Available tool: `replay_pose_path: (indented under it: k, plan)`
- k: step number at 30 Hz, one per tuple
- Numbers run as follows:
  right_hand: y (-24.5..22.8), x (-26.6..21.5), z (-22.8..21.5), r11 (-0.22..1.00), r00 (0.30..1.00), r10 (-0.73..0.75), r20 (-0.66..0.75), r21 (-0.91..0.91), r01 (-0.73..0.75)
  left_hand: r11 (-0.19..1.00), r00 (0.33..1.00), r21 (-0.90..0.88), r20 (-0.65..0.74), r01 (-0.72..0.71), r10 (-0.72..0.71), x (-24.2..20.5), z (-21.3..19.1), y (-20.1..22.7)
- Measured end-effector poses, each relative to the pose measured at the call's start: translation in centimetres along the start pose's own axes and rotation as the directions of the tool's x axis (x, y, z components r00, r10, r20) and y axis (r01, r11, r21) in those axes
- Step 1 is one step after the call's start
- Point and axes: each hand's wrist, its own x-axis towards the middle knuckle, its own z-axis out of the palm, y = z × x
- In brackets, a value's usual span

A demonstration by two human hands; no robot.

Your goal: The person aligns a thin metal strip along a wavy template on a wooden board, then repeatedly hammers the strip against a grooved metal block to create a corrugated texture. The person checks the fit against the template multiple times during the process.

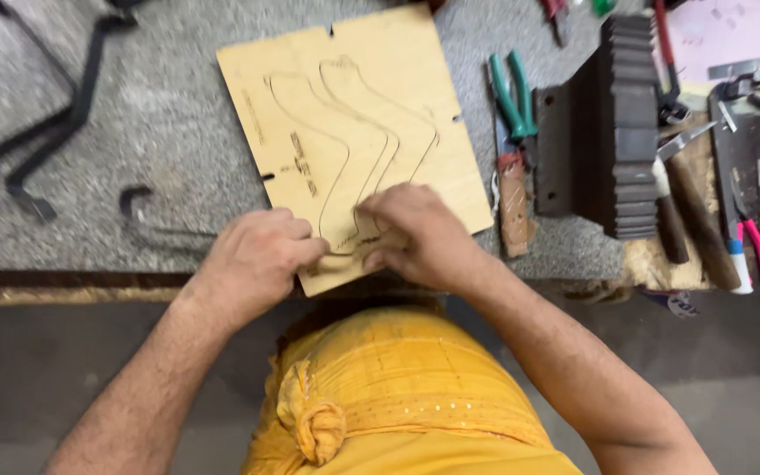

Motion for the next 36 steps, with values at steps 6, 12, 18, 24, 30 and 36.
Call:
replay_pose_path:
  k: [6, 12, 18, 24, 30, 36]
  plan:
    - [2.2, -3.6, 0.3, 0.933, 0.941, 0.33, -0.072, 0.178, -0.314, 1.0, 0.984, 0.008, -0.178, 0.011, -0.01, -2.1, 2.4, 0.1]
    - [3.6, -5.0, 1.8, 0.86, 0.9, 0.421, -0.115, 0.366, -0.356, 0.997, 0.987, 0.018, -0.142, -0.073, 0.074, -1.6, 2.9, 0.4]
    - [3.8, -4.9, 1.7, 0.9, 0.921, 0.365, -0.133, 0.304, -0.313, 0.99, 0.985, 0.142, -0.173, 0.001, 0.024, -2.5, 2.6, 0.7]
    - [3.7, -4.9, 1.5, 0.913, 0.924, 0.358, -0.133, 0.259, -0.316, 0.993, 0.984, 0.116, -0.176, -0.003, 0.024, -2.5, 2.9, 0.9]
    - [3.5, -4.8, 1.3, 0.895, 0.92, 0.375, -0.115, 0.302, -0.327, 0.996, 0.985, 0.092, -0.175, 0.01, 0.006, -2.6, 3.2, 1.2]
    - [3.3, -4.4, 1.1, 0.917, 0.93, 0.353, -0.101, 0.234, -0.322, 0.996, 0.986, 0.085, -0.166, 0.032, -0.018, -2.6, 3.4, 1.4]
